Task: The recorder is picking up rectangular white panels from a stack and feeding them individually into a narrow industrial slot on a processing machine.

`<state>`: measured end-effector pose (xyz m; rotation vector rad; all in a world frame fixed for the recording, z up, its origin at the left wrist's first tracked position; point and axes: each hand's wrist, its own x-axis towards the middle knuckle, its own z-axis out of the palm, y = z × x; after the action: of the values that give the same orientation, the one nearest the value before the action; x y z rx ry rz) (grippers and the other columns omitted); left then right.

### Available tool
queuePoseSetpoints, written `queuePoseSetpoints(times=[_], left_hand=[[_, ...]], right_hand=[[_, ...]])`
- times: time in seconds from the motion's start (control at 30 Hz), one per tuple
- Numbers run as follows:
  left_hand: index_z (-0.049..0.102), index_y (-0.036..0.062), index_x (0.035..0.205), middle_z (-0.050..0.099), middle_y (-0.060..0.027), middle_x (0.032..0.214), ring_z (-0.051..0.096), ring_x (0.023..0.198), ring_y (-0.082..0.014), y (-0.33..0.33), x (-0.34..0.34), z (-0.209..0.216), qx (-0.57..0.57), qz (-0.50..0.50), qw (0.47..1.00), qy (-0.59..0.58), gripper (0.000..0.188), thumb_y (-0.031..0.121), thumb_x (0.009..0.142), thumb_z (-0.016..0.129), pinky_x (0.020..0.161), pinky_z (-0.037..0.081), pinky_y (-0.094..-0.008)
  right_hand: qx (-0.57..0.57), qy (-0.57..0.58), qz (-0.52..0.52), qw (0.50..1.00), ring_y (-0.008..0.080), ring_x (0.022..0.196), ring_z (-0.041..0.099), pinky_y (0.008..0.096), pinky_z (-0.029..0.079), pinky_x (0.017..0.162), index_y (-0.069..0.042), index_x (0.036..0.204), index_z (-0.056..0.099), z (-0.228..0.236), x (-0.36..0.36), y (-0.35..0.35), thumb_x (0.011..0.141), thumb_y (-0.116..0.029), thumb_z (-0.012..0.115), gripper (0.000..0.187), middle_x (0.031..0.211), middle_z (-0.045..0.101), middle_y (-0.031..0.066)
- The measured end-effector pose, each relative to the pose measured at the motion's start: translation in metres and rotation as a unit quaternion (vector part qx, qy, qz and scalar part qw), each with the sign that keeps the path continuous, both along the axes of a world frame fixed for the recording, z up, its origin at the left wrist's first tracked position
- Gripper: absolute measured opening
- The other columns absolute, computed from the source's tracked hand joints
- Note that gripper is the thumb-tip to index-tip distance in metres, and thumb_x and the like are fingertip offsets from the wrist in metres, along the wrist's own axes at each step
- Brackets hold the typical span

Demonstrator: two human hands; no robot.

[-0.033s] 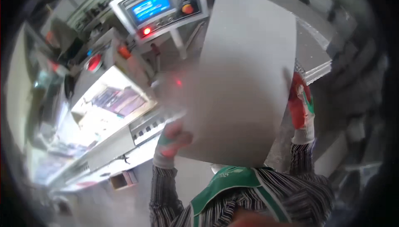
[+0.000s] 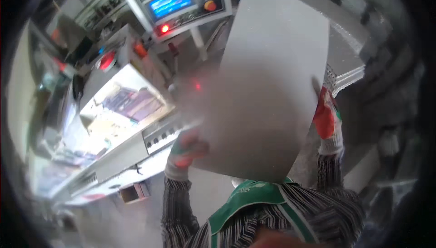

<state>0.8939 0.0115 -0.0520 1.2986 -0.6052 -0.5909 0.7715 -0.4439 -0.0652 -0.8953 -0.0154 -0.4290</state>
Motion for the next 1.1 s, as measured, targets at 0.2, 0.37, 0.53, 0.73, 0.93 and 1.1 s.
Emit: queuePoseSetpoints(times=[0.2,0.37,0.53,0.73,0.93,1.1], left_hand=[[0.054,-0.0023,0.143,0.063,-0.0121,0.137,0.061,0.123,-0.0217,0.052,-0.001,-0.024,0.076,0.157,0.984,-0.032,0.045,0.024,0.106,0.057,0.102,0.05,-0.0354],[0.045,0.0019,0.149,0.062,-0.0167,0.138,0.064,0.12,-0.0263,0.117,-0.038,-0.116,-0.06,0.248,0.953,0.166,0.055,0.037,0.108,0.054,0.098,0.055,-0.0387],[0.051,0.002,0.146,0.053,-0.017,0.15,0.056,0.132,-0.0292,0.143,-0.11,-0.182,0.128,0.425,0.895,-0.032,0.056,0.031,0.101,0.066,0.104,0.052,-0.041],[0.049,0.0071,0.151,0.036,-0.0248,0.161,0.036,0.149,-0.0421,0.039,-0.151,-0.08,0.408,0.235,0.753,-0.459,0.081,0.044,0.084,0.076,0.122,0.03,-0.0537],[0.046,0.008,0.152,0.033,-0.0214,0.163,0.032,0.151,-0.0389,-0.007,-0.12,-0.107,0.51,0.107,0.729,-0.444,0.077,0.041,0.087,0.07,0.124,0.026,-0.0535],[0.042,0.0081,0.155,0.034,-0.0204,0.162,0.034,0.149,-0.0388,-0.02,-0.06,-0.136,0.554,0.182,0.635,-0.507,0.071,0.035,0.093,0.063,0.122,0.029,-0.054]], right_hand=[[0.031,0.134,0.058,0.989,0.0229,0.141,0.048,0.0384,0.039,0.118,-0.002,0.155,0.041,-0.024,0.018,0.098,0.111,-0.026,0.043,0.05,0.154,0.049,0.012],[0.004,0.132,0.053,0.99,0.021,0.139,0.049,0.0368,0.039,0.118,-0.003,0.153,0.045,-0.108,0.023,0.126,0.109,-0.027,0.048,0.05,0.153,0.051,0.0077],[0.021,0.153,0.122,0.98,0.0206,0.136,0.052,0.0359,0.043,0.114,-0.001,0.149,0.048,-0.152,0.02,0.169,0.109,-0.023,0.049,0.045,0.148,0.054,0.0087],[0.219,0.173,0.147,0.949,0.0245,0.138,0.051,0.041,0.041,0.117,-0.007,0.149,0.049,-0.173,0.037,0.199,0.108,-0.024,0.045,0.044,0.148,0.055,0.0079],[0.618,0.048,0.324,0.715,0.0243,0.134,0.054,0.044,0.044,0.112,-0.011,0.145,0.053,-0.203,0.078,0.194,0.106,-0.031,0.05,0.044,0.146,0.058,0.0049],[0.222,0.163,0.102,0.956,0.0198,0.12,0.063,0.038,0.053,0.1,-0.014,0.134,0.062,-0.212,0.109,0.189,0.104,-0.037,0.056,0.038,0.13,0.068,0.0014]])
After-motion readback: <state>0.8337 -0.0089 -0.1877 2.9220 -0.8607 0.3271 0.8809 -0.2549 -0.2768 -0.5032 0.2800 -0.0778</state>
